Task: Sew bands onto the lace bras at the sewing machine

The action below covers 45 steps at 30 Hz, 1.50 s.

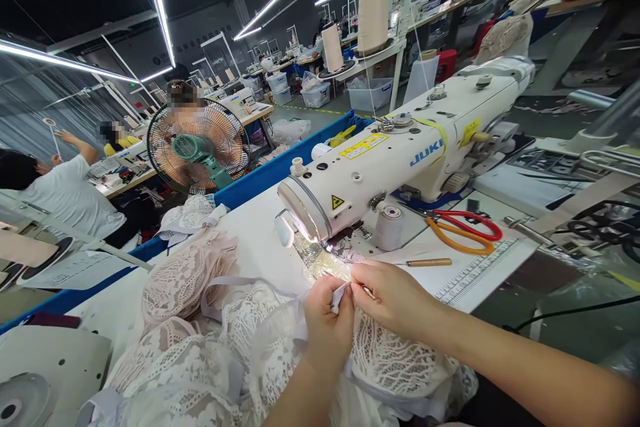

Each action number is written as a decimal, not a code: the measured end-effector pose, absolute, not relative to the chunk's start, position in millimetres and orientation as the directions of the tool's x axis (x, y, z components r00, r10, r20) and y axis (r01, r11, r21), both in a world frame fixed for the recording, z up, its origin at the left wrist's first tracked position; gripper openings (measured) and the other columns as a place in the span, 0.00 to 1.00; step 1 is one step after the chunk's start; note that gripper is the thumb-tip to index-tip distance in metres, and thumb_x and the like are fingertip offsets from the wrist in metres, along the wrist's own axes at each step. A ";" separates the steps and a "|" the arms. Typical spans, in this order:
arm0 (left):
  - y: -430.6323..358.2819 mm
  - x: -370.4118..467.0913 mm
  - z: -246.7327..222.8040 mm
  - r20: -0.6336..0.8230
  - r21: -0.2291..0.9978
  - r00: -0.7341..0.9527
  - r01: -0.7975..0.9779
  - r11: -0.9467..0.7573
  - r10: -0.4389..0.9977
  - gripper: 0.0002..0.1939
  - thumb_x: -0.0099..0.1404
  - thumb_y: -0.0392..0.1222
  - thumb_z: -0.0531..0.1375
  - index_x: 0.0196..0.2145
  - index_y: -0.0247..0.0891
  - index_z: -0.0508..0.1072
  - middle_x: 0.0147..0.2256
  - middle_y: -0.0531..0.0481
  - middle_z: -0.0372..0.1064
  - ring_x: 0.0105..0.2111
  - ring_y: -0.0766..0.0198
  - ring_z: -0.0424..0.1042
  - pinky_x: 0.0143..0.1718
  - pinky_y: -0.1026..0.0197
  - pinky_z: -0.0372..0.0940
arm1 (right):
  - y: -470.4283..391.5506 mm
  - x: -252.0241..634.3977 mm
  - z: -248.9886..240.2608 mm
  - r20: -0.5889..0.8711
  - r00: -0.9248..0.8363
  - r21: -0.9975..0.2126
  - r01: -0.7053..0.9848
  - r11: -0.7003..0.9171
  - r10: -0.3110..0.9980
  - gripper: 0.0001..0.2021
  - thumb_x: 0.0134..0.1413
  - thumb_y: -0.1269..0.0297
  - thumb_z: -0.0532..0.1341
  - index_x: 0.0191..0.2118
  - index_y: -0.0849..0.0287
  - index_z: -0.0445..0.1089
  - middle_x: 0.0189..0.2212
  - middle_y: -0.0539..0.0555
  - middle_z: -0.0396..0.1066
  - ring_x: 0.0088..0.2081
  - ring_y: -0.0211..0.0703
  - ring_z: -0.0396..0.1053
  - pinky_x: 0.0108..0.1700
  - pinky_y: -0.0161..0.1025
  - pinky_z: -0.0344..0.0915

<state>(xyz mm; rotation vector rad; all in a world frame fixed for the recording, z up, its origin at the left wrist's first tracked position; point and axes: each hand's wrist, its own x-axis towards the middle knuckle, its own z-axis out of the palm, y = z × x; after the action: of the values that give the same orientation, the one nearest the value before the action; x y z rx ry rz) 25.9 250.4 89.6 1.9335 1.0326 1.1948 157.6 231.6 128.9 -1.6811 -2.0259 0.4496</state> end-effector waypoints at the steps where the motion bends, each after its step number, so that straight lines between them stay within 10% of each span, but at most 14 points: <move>1: 250.4 25.6 90.0 0.437 0.810 0.288 0.286 -0.513 0.852 0.06 0.60 0.36 0.53 0.26 0.36 0.66 0.23 0.52 0.63 0.24 0.67 0.62 0.28 0.65 0.58 | 231.3 158.3 129.5 0.142 -0.139 -0.542 0.817 0.194 0.980 0.12 0.48 0.72 0.48 0.19 0.57 0.44 0.19 0.48 0.55 0.23 0.37 0.54 0.25 0.34 0.45; 11: 250.6 25.1 90.4 0.336 0.895 0.330 0.178 -0.408 0.882 0.06 0.59 0.38 0.55 0.26 0.36 0.68 0.25 0.51 0.64 0.27 0.66 0.63 0.31 0.64 0.59 | 239.1 206.6 144.5 0.112 -0.157 -0.846 0.503 0.177 0.981 0.12 0.50 0.60 0.53 0.23 0.59 0.66 0.29 0.53 0.65 0.35 0.43 0.62 0.38 0.37 0.55; 14: 250.2 25.8 89.1 0.216 0.952 0.319 0.140 -0.271 0.923 0.06 0.58 0.40 0.56 0.26 0.35 0.68 0.23 0.52 0.63 0.25 0.68 0.61 0.29 0.65 0.58 | 246.0 200.4 128.7 -0.093 -0.231 -0.982 0.180 -0.051 0.969 0.12 0.45 0.60 0.58 0.18 0.60 0.63 0.23 0.49 0.62 0.29 0.39 0.59 0.33 0.35 0.53; 18: 250.1 25.8 87.9 0.139 0.980 0.307 0.096 -0.175 0.942 0.07 0.56 0.41 0.58 0.27 0.35 0.67 0.24 0.53 0.63 0.25 0.69 0.61 0.28 0.66 0.58 | 246.3 185.2 109.4 -0.290 -0.317 -0.935 -0.109 -0.339 0.903 0.16 0.42 0.55 0.61 0.17 0.60 0.58 0.15 0.43 0.49 0.19 0.30 0.45 0.22 0.31 0.43; 28: 253.6 26.6 98.1 0.305 0.886 0.402 0.212 -0.412 0.863 0.07 0.56 0.37 0.57 0.22 0.36 0.65 0.23 0.53 0.61 0.25 0.68 0.61 0.29 0.64 0.60 | 236.1 183.9 101.2 -0.363 -0.326 -0.828 -0.316 -0.462 0.873 0.13 0.38 0.60 0.64 0.21 0.61 0.60 0.17 0.43 0.54 0.21 0.30 0.52 0.24 0.30 0.49; 45: 251.7 26.2 98.0 0.315 0.851 0.490 0.233 -0.470 0.813 0.06 0.60 0.37 0.53 0.28 0.35 0.68 0.24 0.51 0.68 0.25 0.68 0.65 0.29 0.65 0.62 | 236.7 154.5 105.8 -0.401 -0.047 -0.808 -0.452 -0.378 0.915 0.08 0.32 0.69 0.54 0.15 0.58 0.50 0.14 0.42 0.47 0.17 0.28 0.45 0.19 0.31 0.41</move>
<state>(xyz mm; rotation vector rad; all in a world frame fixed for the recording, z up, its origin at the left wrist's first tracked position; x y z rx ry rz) 26.2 251.7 98.0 1.9630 0.8624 0.9523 154.5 236.7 105.8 -1.1459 -0.5899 1.6465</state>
